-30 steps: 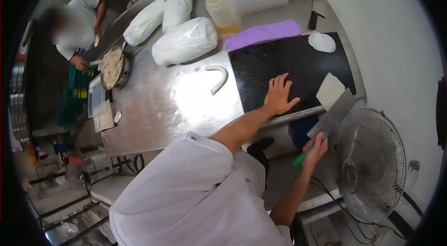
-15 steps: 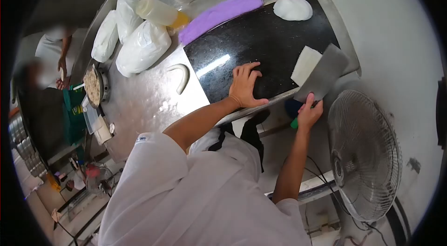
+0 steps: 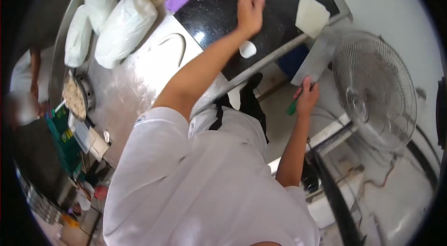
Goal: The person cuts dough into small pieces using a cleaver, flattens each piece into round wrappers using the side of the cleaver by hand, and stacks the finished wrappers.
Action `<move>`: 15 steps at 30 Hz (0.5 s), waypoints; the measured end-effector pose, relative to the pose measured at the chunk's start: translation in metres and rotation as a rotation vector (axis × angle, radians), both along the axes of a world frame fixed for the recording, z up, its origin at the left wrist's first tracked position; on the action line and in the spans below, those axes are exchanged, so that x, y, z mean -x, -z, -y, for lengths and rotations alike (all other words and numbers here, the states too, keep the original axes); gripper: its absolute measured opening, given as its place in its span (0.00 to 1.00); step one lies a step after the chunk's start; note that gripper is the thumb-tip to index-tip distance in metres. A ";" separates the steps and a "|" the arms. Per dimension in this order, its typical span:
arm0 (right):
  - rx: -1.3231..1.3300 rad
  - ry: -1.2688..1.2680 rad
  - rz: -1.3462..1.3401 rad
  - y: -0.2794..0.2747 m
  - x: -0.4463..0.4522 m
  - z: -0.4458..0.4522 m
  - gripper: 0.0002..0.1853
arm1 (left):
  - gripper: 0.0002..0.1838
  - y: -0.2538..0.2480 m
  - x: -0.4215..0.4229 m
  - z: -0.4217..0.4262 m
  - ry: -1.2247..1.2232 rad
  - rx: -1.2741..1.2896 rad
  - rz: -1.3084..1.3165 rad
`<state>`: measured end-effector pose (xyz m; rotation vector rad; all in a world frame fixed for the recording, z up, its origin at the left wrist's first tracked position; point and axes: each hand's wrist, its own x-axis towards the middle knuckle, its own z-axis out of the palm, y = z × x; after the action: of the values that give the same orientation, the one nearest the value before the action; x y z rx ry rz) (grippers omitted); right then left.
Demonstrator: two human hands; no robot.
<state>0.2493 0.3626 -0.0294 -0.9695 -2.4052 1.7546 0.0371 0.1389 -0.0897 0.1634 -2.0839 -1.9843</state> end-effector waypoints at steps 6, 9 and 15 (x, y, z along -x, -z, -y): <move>-0.067 0.113 0.144 0.030 -0.123 0.019 0.24 | 0.35 -0.018 -0.067 -0.020 0.060 0.997 -0.210; -0.097 0.092 0.211 0.024 -0.142 0.020 0.23 | 0.38 0.014 -0.078 0.005 0.180 0.956 -0.198; -0.074 -0.329 0.011 0.020 -0.090 0.034 0.23 | 0.30 -0.006 -0.025 0.051 -0.036 -0.005 0.049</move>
<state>0.3391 0.3291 -0.0495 -0.6037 -2.7431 1.7323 0.0621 0.0879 -0.0840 0.2506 -2.0905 -1.9840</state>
